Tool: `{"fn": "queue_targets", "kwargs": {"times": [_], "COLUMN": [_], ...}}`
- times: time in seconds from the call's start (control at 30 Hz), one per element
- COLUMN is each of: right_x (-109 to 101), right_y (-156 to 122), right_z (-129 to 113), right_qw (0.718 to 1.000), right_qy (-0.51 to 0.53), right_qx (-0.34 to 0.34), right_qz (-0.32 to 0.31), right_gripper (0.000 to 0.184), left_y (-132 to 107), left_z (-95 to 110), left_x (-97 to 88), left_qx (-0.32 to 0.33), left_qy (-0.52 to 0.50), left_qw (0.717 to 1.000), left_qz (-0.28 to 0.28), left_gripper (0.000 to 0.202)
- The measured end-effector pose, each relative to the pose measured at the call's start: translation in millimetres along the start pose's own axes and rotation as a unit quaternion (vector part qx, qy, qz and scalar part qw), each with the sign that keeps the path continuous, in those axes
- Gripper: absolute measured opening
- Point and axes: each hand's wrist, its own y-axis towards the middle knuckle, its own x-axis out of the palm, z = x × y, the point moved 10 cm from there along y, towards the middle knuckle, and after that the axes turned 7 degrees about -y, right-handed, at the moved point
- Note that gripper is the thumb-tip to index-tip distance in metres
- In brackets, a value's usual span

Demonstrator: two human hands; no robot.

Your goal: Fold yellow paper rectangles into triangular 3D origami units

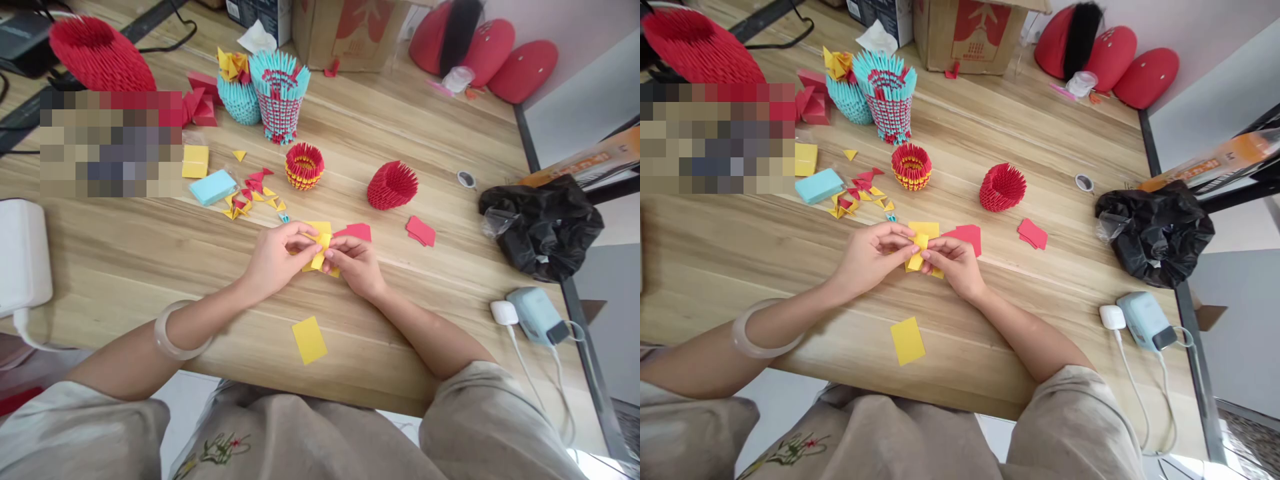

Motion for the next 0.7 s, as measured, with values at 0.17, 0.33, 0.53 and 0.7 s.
{"fn": "queue_targets", "kwargs": {"times": [0.17,0.33,0.53,0.7], "right_x": [0.2,0.5,-2.1,-2.5], "right_y": [-0.6,-1.5,-1.9,-1.6], "right_z": [-2.3,-3.4,-1.7,-2.7], "right_qw": [1.0,1.0,1.0,1.0], "right_qy": [0.008,0.009,0.011,0.016], "right_qx": [-0.011,-0.014,-0.002,-0.008], "right_qz": [0.0,-0.001,0.011,0.016], "right_gripper": [0.018,0.015,0.016,0.015], "left_y": [-3.0,-3.4,-3.1,-3.4], "left_z": [-5.1,0.4,0.4,-1.0], "left_x": [1.4,1.5,2.2,5.9], "left_qx": [-0.001,0.035,0.038,0.027], "left_qy": [-0.041,-0.032,-0.009,-0.031], "left_qw": [0.999,0.999,0.999,0.999], "left_qz": [0.022,0.02,0.011,0.002], "left_gripper": [0.018,0.014,0.014,0.017]}}
